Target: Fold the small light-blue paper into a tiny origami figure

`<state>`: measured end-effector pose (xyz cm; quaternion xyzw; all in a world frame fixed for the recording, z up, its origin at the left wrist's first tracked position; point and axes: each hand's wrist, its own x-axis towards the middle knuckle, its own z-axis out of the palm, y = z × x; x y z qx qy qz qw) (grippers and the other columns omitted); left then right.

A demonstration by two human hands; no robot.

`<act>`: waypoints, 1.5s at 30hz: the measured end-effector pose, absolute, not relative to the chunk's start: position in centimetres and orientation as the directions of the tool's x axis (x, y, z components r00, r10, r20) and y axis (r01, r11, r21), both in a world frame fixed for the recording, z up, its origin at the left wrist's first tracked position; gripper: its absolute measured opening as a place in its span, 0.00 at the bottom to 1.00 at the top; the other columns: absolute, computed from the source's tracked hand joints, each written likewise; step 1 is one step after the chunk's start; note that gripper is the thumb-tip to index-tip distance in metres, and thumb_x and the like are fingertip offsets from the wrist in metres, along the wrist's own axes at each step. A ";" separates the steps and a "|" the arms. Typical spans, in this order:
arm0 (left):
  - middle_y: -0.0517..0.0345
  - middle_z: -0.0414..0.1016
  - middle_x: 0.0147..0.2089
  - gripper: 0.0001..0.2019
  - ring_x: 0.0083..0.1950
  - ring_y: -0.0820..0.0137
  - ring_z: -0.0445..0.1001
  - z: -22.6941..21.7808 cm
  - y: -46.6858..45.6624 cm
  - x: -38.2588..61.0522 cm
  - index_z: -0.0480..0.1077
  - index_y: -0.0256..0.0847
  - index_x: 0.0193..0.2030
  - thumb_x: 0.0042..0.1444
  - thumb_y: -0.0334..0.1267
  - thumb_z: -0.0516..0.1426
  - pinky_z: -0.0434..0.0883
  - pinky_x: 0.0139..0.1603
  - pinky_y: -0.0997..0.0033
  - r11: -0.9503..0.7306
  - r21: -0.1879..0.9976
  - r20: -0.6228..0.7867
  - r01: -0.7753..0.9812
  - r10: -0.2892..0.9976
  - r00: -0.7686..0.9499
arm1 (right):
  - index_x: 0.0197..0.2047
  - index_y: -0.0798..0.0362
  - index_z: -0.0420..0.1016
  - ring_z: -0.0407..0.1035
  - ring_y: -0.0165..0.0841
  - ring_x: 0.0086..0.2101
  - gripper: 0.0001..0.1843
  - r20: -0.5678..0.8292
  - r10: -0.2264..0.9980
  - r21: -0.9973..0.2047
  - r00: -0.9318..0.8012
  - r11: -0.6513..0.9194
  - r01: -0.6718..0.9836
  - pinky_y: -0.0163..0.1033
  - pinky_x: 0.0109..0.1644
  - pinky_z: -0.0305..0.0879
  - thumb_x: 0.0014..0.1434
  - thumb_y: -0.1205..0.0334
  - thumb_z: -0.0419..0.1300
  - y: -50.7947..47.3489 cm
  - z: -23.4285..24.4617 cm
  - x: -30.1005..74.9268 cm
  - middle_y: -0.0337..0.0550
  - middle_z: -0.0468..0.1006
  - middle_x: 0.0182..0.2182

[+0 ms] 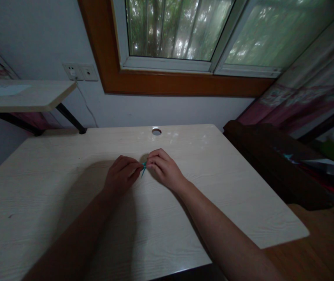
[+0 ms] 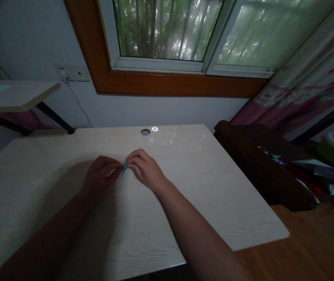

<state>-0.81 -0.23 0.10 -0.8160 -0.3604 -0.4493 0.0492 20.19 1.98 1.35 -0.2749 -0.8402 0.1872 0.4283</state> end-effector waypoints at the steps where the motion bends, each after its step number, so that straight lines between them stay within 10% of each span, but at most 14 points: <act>1: 0.55 0.76 0.37 0.06 0.39 0.68 0.72 0.1 -0.2 -0.8 0.74 0.42 0.41 0.56 0.29 0.62 0.72 0.43 0.65 -0.731 0.247 0.770 0.636 0.546 0.329 | 0.42 0.52 0.74 0.68 0.36 0.46 0.07 0.623 0.621 -0.544 -0.476 0.781 0.306 0.42 0.50 0.68 0.68 0.65 0.54 2.0 1.3 20.2 0.48 0.71 0.43; 9: 0.53 0.73 0.43 0.04 0.45 0.68 0.73 0.3 -0.6 -1.0 0.73 0.42 0.42 0.62 0.34 0.58 0.75 0.46 0.65 -0.628 0.539 0.708 0.561 0.699 0.101 | 0.43 0.50 0.74 0.68 0.36 0.47 0.06 0.673 0.636 -0.537 -0.376 0.771 0.342 0.44 0.52 0.68 0.67 0.65 0.56 1.8 1.3 20.1 0.49 0.72 0.45; 18: 0.56 0.75 0.38 0.14 0.32 0.71 0.76 -0.5 -0.6 -0.2 0.68 0.41 0.51 0.65 0.46 0.53 0.77 0.35 0.68 -0.284 0.959 0.283 0.012 0.958 0.043 | 0.45 0.50 0.74 0.69 0.36 0.50 0.07 0.686 0.604 -0.512 -0.406 0.797 0.321 0.45 0.54 0.69 0.67 0.66 0.56 1.7 1.1 20.0 0.49 0.73 0.48; 35: 0.56 0.78 0.39 0.13 0.39 0.68 0.78 -1.0 0.4 -0.5 0.72 0.41 0.42 0.51 0.41 0.66 0.76 0.43 0.66 -0.268 0.963 0.268 0.032 0.963 0.019 | 0.42 0.50 0.76 0.70 0.35 0.45 0.04 0.680 0.579 -0.504 -0.450 0.815 0.286 0.43 0.50 0.71 0.64 0.63 0.60 1.7 0.8 19.6 0.49 0.73 0.46; 45: 0.56 0.79 0.39 0.14 0.39 0.68 0.79 -1.8 0.6 -0.4 0.73 0.42 0.43 0.51 0.41 0.66 0.76 0.43 0.66 -0.285 0.943 0.281 0.174 0.958 0.051 | 0.44 0.52 0.75 0.72 0.31 0.35 0.11 0.391 0.861 -0.855 -0.325 0.471 0.217 0.37 0.40 0.69 0.62 0.54 0.62 1.7 -0.1 18.9 0.44 0.77 0.35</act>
